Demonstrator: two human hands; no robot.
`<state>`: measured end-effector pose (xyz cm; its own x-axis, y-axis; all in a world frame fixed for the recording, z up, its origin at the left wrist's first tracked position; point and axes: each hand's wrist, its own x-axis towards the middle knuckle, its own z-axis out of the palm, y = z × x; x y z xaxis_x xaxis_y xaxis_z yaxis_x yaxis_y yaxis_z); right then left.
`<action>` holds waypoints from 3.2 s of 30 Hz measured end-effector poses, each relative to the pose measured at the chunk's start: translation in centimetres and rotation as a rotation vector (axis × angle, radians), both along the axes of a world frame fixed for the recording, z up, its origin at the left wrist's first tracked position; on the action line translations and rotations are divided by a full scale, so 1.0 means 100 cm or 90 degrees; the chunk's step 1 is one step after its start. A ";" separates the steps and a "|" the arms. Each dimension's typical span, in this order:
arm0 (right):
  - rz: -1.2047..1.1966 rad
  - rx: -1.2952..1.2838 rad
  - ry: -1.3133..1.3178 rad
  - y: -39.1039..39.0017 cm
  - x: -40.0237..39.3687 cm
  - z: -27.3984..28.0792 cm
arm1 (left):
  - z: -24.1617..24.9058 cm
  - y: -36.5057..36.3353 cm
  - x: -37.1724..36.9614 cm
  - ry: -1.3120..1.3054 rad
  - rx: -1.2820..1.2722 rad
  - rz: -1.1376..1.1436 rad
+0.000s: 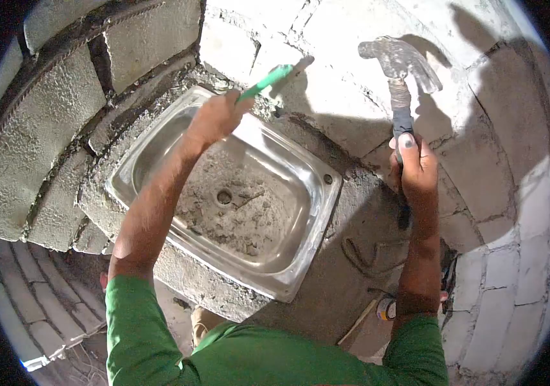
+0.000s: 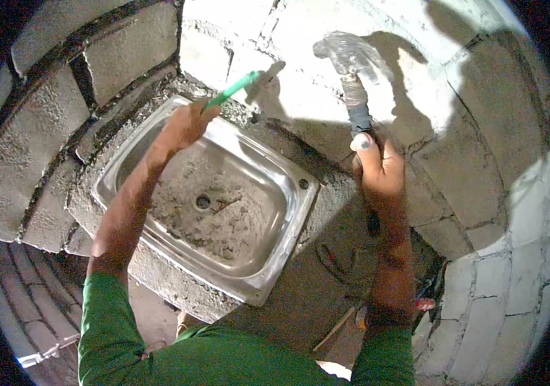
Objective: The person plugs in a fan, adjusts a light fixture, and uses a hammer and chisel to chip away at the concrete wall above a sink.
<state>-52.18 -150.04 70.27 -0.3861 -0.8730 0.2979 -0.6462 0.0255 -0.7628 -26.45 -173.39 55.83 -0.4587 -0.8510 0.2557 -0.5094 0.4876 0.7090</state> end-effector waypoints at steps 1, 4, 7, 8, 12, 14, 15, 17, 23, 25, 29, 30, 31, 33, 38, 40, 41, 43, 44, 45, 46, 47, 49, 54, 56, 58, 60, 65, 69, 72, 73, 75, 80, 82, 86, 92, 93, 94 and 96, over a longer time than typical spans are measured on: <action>0.008 -0.017 -0.056 0.002 0.004 -0.002 | 0.008 -0.005 -0.001 0.001 -0.002 0.002; 0.019 -0.037 -0.088 0.005 0.007 -0.002 | 0.044 -0.003 -0.004 -0.043 -0.049 0.027; 0.025 -0.047 -0.056 0.010 0.006 -0.005 | 0.063 0.012 -0.018 -0.011 -0.032 0.048; 0.037 -0.052 -0.042 0.011 0.006 -0.005 | 0.062 0.012 -0.023 -0.012 -0.033 0.048; 0.010 -0.053 -0.022 0.014 0.000 -0.013 | 0.050 0.005 -0.044 0.010 -0.130 0.064; -0.007 -0.026 -0.071 0.017 -0.002 -0.014 | 0.045 0.006 -0.051 0.020 -0.165 0.084; -0.007 -0.024 -0.071 0.018 -0.007 -0.018 | 0.041 0.007 -0.053 0.031 -0.191 0.087; -0.043 -0.083 0.114 0.016 -0.020 -0.030 | 0.030 0.010 -0.060 0.043 -0.221 0.092; -0.009 -0.076 0.117 0.026 -0.040 -0.049 | 0.013 0.031 -0.078 0.070 -0.194 0.121; -0.030 -0.073 0.065 0.029 -0.034 -0.045 | 0.017 0.033 -0.081 0.063 -0.214 0.121; -0.049 -0.146 -0.079 0.024 -0.020 -0.036 | 0.029 0.038 -0.084 0.049 -0.248 0.110; 0.008 -0.180 -0.089 0.021 -0.019 -0.033 | 0.034 0.041 -0.086 0.030 -0.214 0.116; 0.011 -0.179 -0.088 0.015 -0.018 -0.035 | 0.039 0.042 -0.086 0.012 -0.181 0.122; 0.058 -0.343 -0.042 -0.005 -0.021 -0.050 | 0.042 0.041 -0.082 0.010 -0.161 0.121; -0.052 0.089 0.392 -0.074 -0.035 -0.046 | 0.040 0.035 -0.077 0.004 -0.172 0.095; -0.088 0.078 0.434 -0.079 -0.021 -0.036 | 0.030 0.024 -0.080 -0.028 -0.159 0.089; -0.094 0.061 0.391 -0.076 -0.011 -0.028 | 0.030 0.020 -0.075 -0.039 -0.156 0.091; -0.056 -0.035 0.298 -0.066 -0.008 -0.031 | 0.024 0.015 -0.072 -0.041 -0.160 0.097; -0.022 -0.134 0.199 -0.060 -0.008 -0.030 | 0.023 0.010 -0.070 -0.045 -0.171 0.101; -0.024 -0.131 0.172 -0.050 -0.009 -0.022 | 0.023 0.001 -0.063 -0.111 -0.124 0.050; -0.026 -0.129 0.146 -0.041 -0.008 -0.013 | 0.035 0.009 -0.045 -0.106 -0.062 0.050; -0.031 -0.139 0.132 -0.030 -0.005 -0.003 | 0.054 0.017 -0.029 -0.105 -0.010 0.045; -0.001 -0.126 0.061 -0.013 -0.005 0.006 | 0.068 0.020 -0.025 -0.108 -0.043 0.058; 0.060 -0.144 -0.061 -0.015 0.000 -0.008 | 0.081 0.008 -0.049 -0.160 -0.183 0.085; 0.054 -0.137 -0.077 -0.015 -0.001 -0.015 | 0.083 -0.005 -0.053 -0.193 -0.220 0.078; 0.038 -0.138 -0.062 -0.015 0.002 -0.018 | 0.086 -0.008 -0.054 -0.229 -0.232 0.063; 0.008 -0.117 -0.051 -0.015 0.004 -0.016 | 0.089 -0.004 -0.054 -0.221 -0.212 0.064; 0.063 -0.168 -0.035 -0.018 0.006 -0.015 | 0.077 0.008 -0.047 -0.194 -0.257 0.090; 0.062 -0.220 0.009 -0.016 0.006 -0.029 | 0.062 0.021 -0.047 -0.209 -0.287 0.103; 0.068 -0.250 0.011 -0.024 -0.002 -0.052 | 0.030 0.017 -0.051 -0.205 -0.340 0.127; 0.068 -0.281 0.034 -0.030 -0.009 -0.063 | 0.027 0.017 -0.054 -0.205 -0.340 0.128; 0.050 -0.188 0.250 -0.059 -0.028 -0.075 | 0.024 0.021 -0.061 -0.209 -0.300 0.150; 0.026 -0.030 0.343 -0.086 -0.038 -0.068 | 0.029 0.020 -0.069 -0.180 -0.220 0.134; 0.031 -0.163 0.236 -0.081 -0.034 -0.076 | 0.030 0.017 -0.068 -0.153 -0.208 0.130; 0.116 -0.302 0.074 -0.056 -0.010 -0.050 | 0.036 0.006 -0.065 -0.112 -0.201 0.118; -0.073 0.123 0.386 -0.108 -0.026 -0.052 | 0.019 -0.018 -0.063 -0.087 -0.273 0.109; -0.072 0.106 0.393 -0.111 -0.025 -0.047 | 0.005 -0.040 -0.057 0.020 -0.230 -0.015; -0.059 0.036 0.329 -0.103 -0.022 -0.049 | 0.011 -0.032 -0.052 0.165 0.139 -0.120; -0.024 -0.063 0.237 -0.088 -0.040 -0.075 | 0.000 -0.024 -0.039 0.385 0.584 -0.124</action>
